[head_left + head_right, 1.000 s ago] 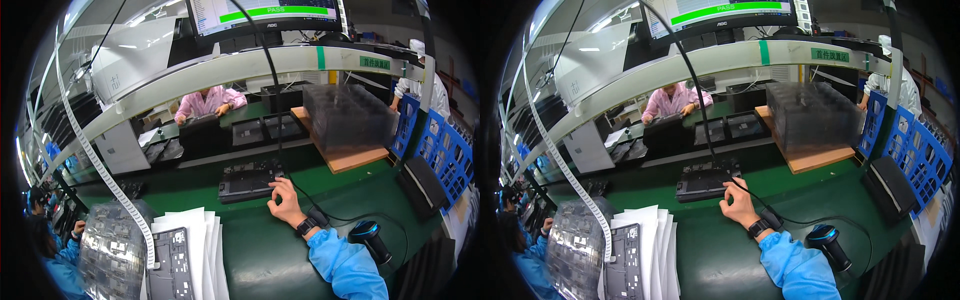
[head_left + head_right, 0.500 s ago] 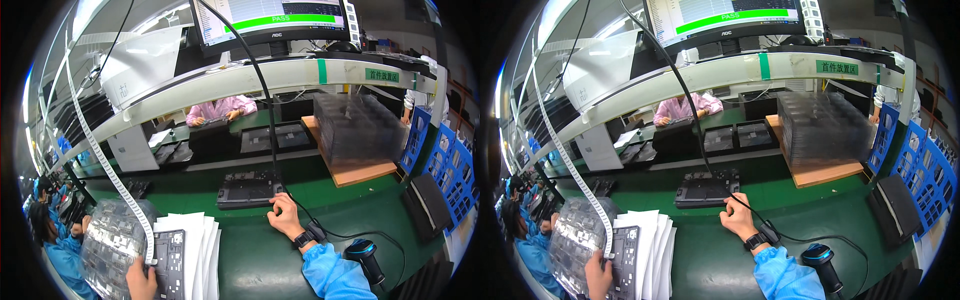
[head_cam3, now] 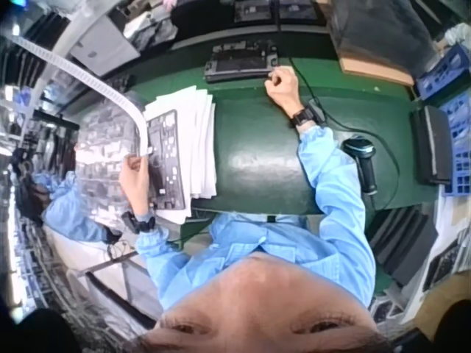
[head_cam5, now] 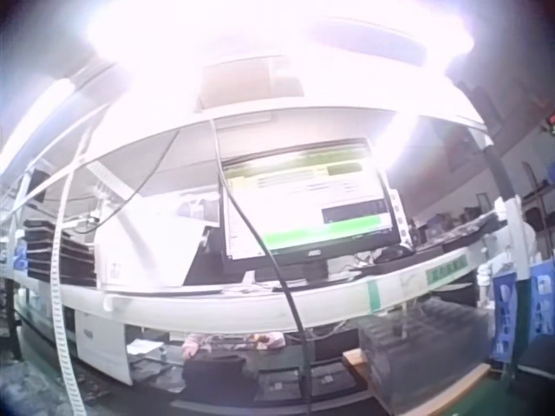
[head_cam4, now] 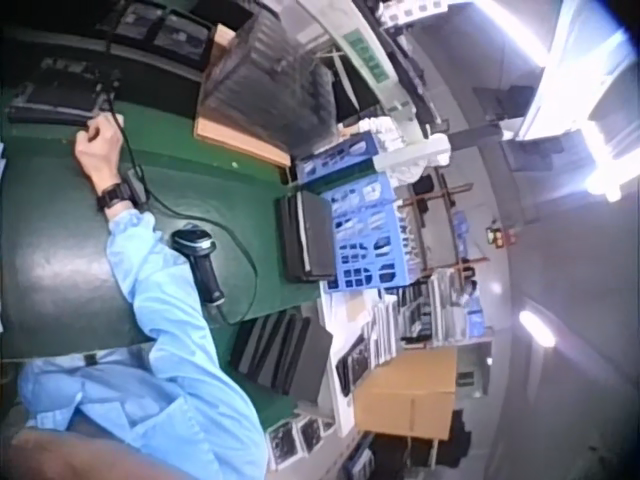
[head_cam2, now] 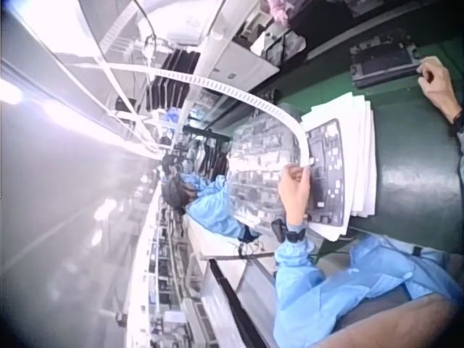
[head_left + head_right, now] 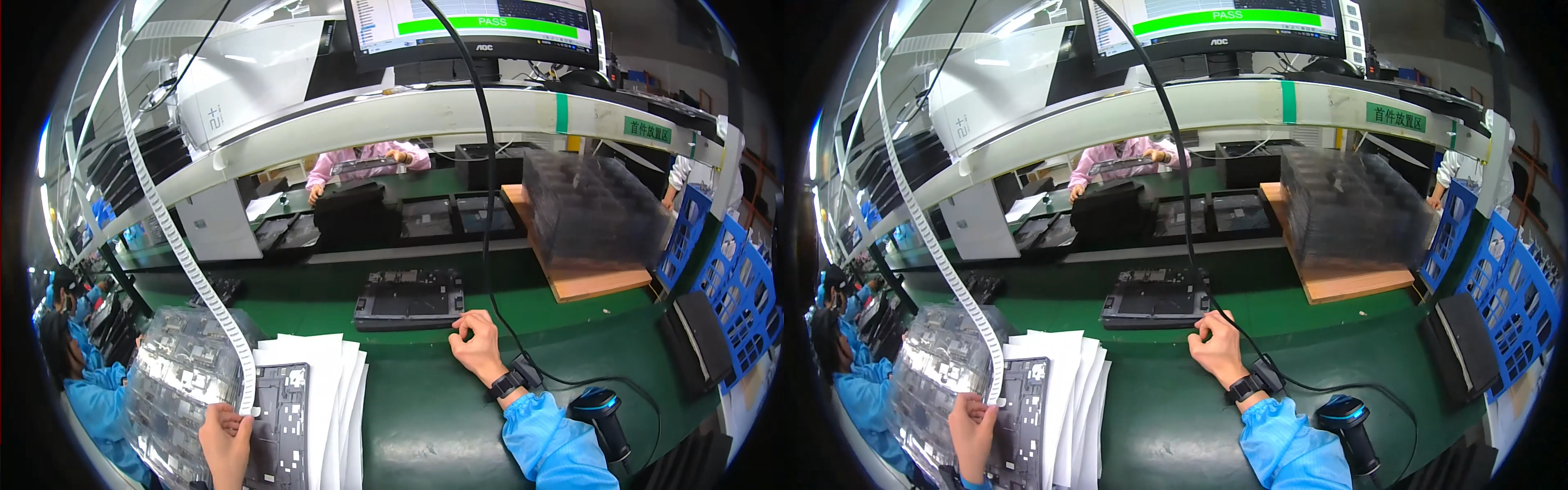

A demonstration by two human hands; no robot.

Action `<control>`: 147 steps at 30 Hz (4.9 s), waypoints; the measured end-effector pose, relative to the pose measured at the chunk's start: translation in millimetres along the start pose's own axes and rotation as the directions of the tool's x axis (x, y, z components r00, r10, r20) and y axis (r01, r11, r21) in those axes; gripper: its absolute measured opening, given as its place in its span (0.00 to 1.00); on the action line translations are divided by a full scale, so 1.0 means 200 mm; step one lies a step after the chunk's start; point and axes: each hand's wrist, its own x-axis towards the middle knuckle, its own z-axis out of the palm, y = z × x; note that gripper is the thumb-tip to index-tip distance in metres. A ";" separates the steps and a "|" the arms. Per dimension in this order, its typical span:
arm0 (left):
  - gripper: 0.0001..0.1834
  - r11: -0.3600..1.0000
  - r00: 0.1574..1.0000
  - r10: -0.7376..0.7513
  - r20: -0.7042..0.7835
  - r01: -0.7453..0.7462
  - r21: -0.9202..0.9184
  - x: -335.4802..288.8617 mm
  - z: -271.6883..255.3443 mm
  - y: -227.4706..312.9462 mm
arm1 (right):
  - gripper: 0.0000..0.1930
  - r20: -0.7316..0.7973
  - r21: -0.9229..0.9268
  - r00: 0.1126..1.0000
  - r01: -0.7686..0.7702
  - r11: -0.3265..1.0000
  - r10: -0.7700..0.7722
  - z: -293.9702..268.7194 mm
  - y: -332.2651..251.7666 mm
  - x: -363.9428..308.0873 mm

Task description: Installing a PCB into an electronic device housing and scanning components on an assembly line.

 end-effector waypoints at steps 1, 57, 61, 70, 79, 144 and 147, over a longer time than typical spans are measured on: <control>0.10 1.000 1.000 -0.003 -0.002 0.003 -0.002 0.01 0.01 -0.01 | 0.09 0.004 -0.005 1.000 -0.029 1.000 0.029 -0.01 0.00 0.00; 0.03 0.985 0.960 -0.109 0.259 0.140 -0.104 0.08 0.02 0.13 | 0.04 0.496 0.845 0.680 -0.520 -0.121 0.540 1.28 0.43 1.10; 0.04 0.992 0.968 -0.042 0.246 0.070 -0.108 0.09 0.01 0.13 | 0.04 0.518 0.829 0.670 -0.547 -0.118 0.532 1.14 0.35 0.94; 0.04 0.990 0.964 0.048 0.261 -0.010 -0.142 0.09 -0.04 0.11 | 0.14 0.631 0.717 0.585 -0.690 -0.097 0.509 0.66 -0.29 0.52; 0.06 0.991 0.978 0.115 0.175 -0.100 -0.088 0.07 -0.11 0.13 | 0.19 0.675 0.632 0.552 -0.775 0.001 0.490 0.08 -0.96 0.12; 0.08 0.472 0.779 -0.151 0.609 0.598 -0.648 -0.67 0.05 0.56 | 0.21 0.887 0.242 0.447 -0.667 0.704 0.118 -0.33 -0.95 0.11; 0.07 0.480 0.759 -0.184 0.625 0.624 -0.617 -0.65 0.04 0.57 | 0.21 0.889 0.286 0.451 -0.677 0.678 0.075 -0.29 -0.96 0.11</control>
